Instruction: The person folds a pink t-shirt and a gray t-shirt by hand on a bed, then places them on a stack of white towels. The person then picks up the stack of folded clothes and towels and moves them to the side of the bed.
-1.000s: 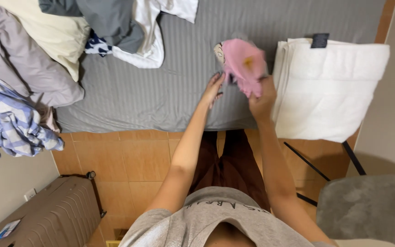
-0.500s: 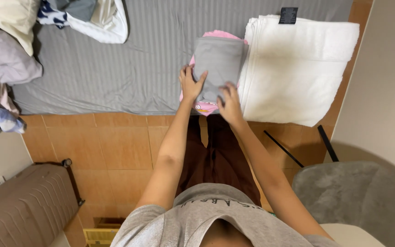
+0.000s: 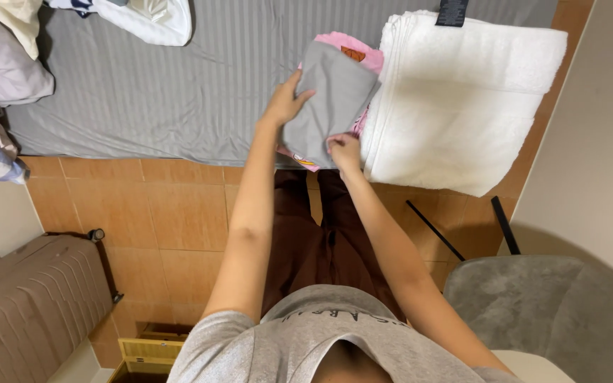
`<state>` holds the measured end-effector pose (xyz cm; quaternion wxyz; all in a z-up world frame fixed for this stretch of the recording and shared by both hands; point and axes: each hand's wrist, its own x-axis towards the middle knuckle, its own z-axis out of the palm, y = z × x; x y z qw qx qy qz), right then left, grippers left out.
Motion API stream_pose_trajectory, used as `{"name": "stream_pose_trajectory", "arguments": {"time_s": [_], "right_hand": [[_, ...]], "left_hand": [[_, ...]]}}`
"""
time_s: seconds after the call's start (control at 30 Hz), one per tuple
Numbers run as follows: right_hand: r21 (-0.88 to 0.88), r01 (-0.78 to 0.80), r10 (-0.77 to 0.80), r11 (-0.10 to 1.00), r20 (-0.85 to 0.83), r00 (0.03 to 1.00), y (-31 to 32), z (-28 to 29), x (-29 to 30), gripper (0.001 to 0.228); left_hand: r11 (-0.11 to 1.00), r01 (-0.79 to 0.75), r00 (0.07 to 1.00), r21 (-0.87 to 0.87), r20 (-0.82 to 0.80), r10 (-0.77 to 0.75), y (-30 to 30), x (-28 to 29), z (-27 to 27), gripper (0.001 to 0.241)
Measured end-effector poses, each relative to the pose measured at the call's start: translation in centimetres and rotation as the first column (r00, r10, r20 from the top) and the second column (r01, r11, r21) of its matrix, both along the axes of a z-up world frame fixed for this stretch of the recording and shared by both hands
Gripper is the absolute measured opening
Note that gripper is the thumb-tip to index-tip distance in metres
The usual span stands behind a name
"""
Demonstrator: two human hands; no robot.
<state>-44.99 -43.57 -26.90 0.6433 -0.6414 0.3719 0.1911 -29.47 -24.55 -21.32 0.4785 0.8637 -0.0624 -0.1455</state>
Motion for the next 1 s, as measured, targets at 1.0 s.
{"name": "stream_pose_trajectory", "arguments": {"time_s": [1.0], "right_hand": [[-0.784, 0.086, 0.130, 0.614, 0.208, 0.969, 4.7, 6.0, 4.1, 0.049]], "left_hand": [[0.887, -0.291, 0.937, 0.358, -0.080, 0.340, 2.0, -1.2, -1.6, 0.061]]}}
